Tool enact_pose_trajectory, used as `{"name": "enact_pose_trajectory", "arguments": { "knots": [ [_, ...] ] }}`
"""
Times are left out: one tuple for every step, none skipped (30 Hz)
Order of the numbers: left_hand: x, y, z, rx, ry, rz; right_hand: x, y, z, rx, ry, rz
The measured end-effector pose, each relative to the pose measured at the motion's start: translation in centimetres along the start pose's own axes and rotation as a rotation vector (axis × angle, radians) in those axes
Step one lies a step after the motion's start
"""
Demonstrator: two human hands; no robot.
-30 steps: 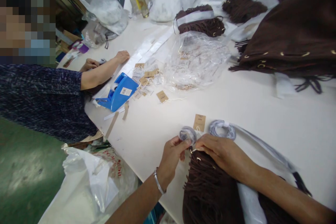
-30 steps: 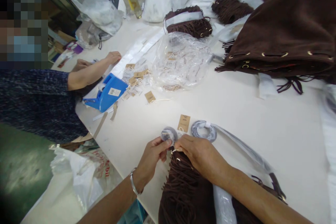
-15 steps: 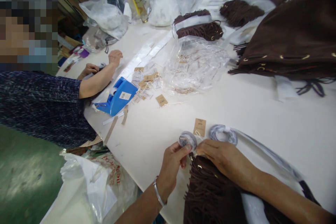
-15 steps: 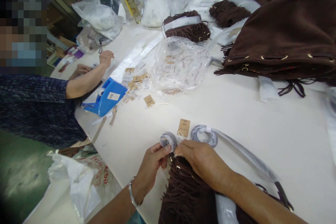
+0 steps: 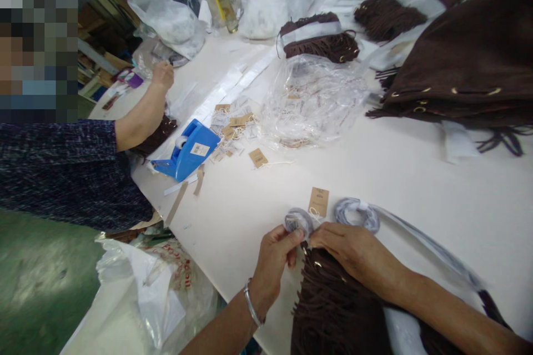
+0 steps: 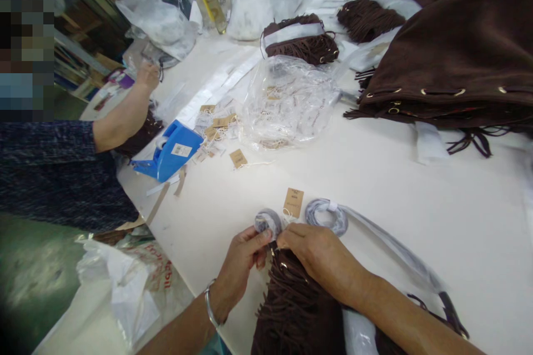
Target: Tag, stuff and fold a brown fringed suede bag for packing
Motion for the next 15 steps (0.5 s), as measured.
{"name": "enact_pose_trajectory", "arguments": {
  "knots": [
    [0.02, -0.03, -0.02, 0.009, 0.001, -0.001, 0.03, 0.09, -0.07, -0.005, 0.0, -0.002],
    [0.05, -0.05, -0.05, 0.02, 0.002, 0.0, 0.05, 0.15, -0.13, -0.009, 0.003, -0.004],
    [0.07, -0.06, -0.09, 0.032, 0.004, 0.001, 0.08, 0.2, -0.18, -0.011, 0.007, -0.003],
    [0.09, -0.09, -0.14, 0.047, 0.007, 0.003, 0.1, 0.23, -0.19, -0.015, 0.011, -0.003],
    [0.09, -0.12, -0.19, 0.064, 0.009, 0.003, 0.13, 0.24, -0.18, -0.017, 0.015, -0.001],
    [0.08, -0.17, -0.23, 0.081, 0.012, 0.002, 0.16, 0.24, -0.14, -0.018, 0.019, 0.003],
    [0.07, -0.23, -0.28, 0.097, 0.017, 0.001, 0.18, 0.24, -0.09, -0.017, 0.024, 0.005],
    [0.06, -0.29, -0.32, 0.112, 0.023, 0.0, 0.19, 0.24, -0.05, -0.016, 0.031, 0.007],
    [0.04, -0.33, -0.35, 0.125, 0.027, 0.002, 0.2, 0.24, -0.01, -0.014, 0.036, 0.008],
    [0.04, -0.36, -0.34, 0.135, 0.029, 0.006, 0.21, 0.24, 0.04, -0.011, 0.04, 0.006],
    [0.04, -0.38, -0.31, 0.143, 0.027, 0.011, 0.22, 0.25, 0.07, -0.007, 0.042, 0.004],
    [0.05, -0.39, -0.26, 0.144, 0.026, 0.017, 0.24, 0.26, 0.11, -0.001, 0.042, 0.001],
    [0.07, -0.4, -0.2, 0.141, 0.027, 0.024, 0.26, 0.29, 0.13, 0.007, 0.042, 0.0],
    [0.12, -0.4, -0.12, 0.132, 0.029, 0.032, 0.3, 0.33, 0.16, 0.017, 0.04, 0.0],
    [0.18, -0.38, -0.03, 0.12, 0.035, 0.044, 0.34, 0.36, 0.17, 0.031, 0.038, -0.001]
  ]
}}
Point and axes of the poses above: each hand's wrist, its own x-axis towards the middle knuckle, its own y-axis out of the palm, z = x × y, the point moved 7 cm from there along x, towards the middle knuckle, and after that the axes turned 15 degrees about z, right-handed, at the moved point
